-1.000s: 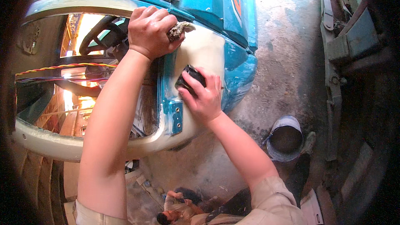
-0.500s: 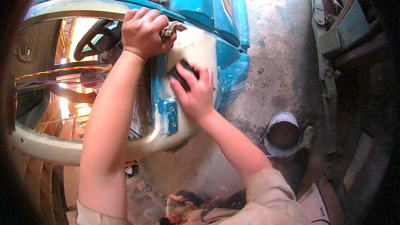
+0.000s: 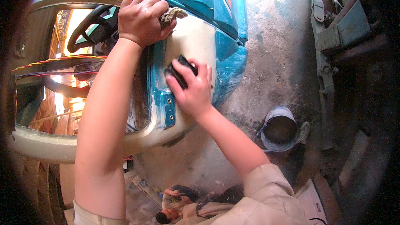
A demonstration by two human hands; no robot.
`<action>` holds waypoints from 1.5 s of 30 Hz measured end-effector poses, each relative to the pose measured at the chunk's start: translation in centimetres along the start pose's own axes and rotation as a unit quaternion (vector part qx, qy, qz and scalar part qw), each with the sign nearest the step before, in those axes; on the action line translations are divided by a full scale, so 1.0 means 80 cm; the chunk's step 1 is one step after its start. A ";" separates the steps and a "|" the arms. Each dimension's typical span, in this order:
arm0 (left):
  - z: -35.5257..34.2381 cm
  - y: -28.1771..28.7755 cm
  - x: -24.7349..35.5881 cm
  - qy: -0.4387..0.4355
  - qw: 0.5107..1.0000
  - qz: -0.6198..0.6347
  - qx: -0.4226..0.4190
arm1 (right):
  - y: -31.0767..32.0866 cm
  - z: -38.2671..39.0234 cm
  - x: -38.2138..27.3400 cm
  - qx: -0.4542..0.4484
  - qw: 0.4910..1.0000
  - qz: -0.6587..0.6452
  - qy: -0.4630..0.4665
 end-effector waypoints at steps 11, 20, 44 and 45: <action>0.001 -0.009 0.001 -0.003 0.998 -0.033 -0.054 | -0.014 -0.062 0.026 0.016 0.999 0.038 0.001; -0.015 0.009 0.003 0.013 1.000 0.010 -0.023 | -0.007 -0.103 0.036 0.062 0.997 0.027 0.038; -0.012 0.013 0.005 -0.014 1.000 0.010 0.027 | 0.002 -0.070 0.021 0.002 0.999 0.001 0.053; -0.018 0.014 0.010 -0.020 0.999 0.002 0.037 | 0.005 -0.098 0.034 0.039 0.996 0.031 0.073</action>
Point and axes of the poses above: each hand's wrist, its own z-axis away from the middle knuckle, its own y-axis out of the back of the hand, x = y × z, the point moved 8 cm from there along -z, towards the middle knuckle, and after that the axes turned 8 degrees about -x, right-handed, at the moved point
